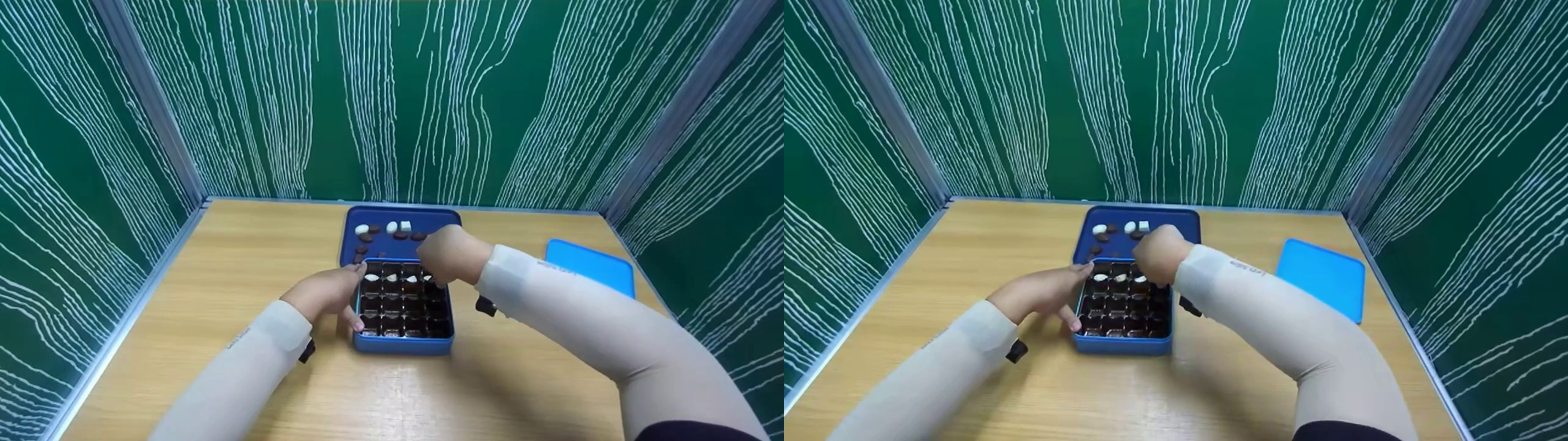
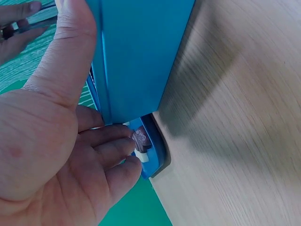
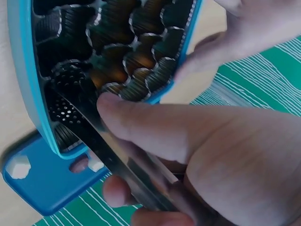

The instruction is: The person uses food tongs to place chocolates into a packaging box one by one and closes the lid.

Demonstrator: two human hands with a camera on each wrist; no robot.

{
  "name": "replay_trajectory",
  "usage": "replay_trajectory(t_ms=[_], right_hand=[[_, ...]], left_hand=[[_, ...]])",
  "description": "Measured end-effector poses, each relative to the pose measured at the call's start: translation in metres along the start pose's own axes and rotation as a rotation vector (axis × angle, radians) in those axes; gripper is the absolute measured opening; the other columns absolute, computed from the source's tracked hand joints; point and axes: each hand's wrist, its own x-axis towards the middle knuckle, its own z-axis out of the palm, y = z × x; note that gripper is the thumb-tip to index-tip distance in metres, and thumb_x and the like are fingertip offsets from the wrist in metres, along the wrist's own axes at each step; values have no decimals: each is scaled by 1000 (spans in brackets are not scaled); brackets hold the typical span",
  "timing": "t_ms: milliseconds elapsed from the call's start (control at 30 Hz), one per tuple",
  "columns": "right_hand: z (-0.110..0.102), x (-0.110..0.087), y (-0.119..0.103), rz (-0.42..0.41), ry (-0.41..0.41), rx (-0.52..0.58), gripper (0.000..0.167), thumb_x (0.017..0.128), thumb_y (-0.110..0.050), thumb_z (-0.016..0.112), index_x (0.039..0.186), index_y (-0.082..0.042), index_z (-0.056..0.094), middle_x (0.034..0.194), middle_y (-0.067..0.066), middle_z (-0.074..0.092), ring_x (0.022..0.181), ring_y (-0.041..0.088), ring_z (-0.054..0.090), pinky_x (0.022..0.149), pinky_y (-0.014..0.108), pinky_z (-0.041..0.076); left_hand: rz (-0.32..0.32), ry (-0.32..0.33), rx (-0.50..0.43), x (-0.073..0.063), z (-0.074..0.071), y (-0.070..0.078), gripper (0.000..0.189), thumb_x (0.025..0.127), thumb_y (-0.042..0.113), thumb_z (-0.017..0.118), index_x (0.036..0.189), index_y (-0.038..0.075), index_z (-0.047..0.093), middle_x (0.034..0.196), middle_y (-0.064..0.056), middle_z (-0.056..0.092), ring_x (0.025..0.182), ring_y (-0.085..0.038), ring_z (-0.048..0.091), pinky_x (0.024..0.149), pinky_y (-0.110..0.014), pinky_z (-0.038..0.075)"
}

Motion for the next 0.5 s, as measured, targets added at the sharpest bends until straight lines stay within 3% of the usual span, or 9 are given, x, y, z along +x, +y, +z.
replay_trajectory(t_ms=[133, 233, 333, 400, 500], right_hand=[[-10, -13, 15, 14, 0, 124, 41, 98, -37, 91, 76, -17, 62, 67, -6, 52, 62, 13, 47, 52, 29, 40], [-17, -19, 30, 38, -29, 202, 46, 96, -52, 90, 79, -17, 66, 70, -7, 54, 65, 13, 48, 56, 28, 43], [-18, -20, 45, 73, 0, 263, 52, 96, -62, 86, 91, -12, 75, 75, -6, 60, 68, 14, 54, 61, 28, 48], [-15, -15, 55, 109, 44, 310, 52, 100, -59, 83, 100, -8, 79, 80, -2, 67, 71, 17, 58, 65, 31, 51], [-2, -2, 66, 171, 157, 396, 38, 105, -42, 81, 110, -4, 79, 91, 6, 76, 76, 22, 65, 70, 35, 55]], left_hand=[[-2, 1, -6, 0, 0, 0, 149, 77, 42, 103, 183, 9, 5, 192, -17, 7, 179, -38, 10, 148, -49, 14], [2, 7, -16, 0, 0, -1, 148, 77, 41, 103, 183, 9, 5, 192, -17, 7, 179, -38, 10, 148, -50, 14], [2, 15, -21, -1, 0, 0, 147, 77, 41, 103, 183, 9, 7, 192, -17, 8, 179, -38, 11, 148, -51, 14], [5, 19, -15, -2, 1, 0, 146, 77, 42, 103, 183, 8, 8, 192, -18, 9, 179, -39, 12, 147, -51, 15], [10, 23, 2, -2, 1, 1, 145, 77, 44, 102, 183, 7, 10, 192, -19, 10, 178, -39, 15, 147, -52, 17]])
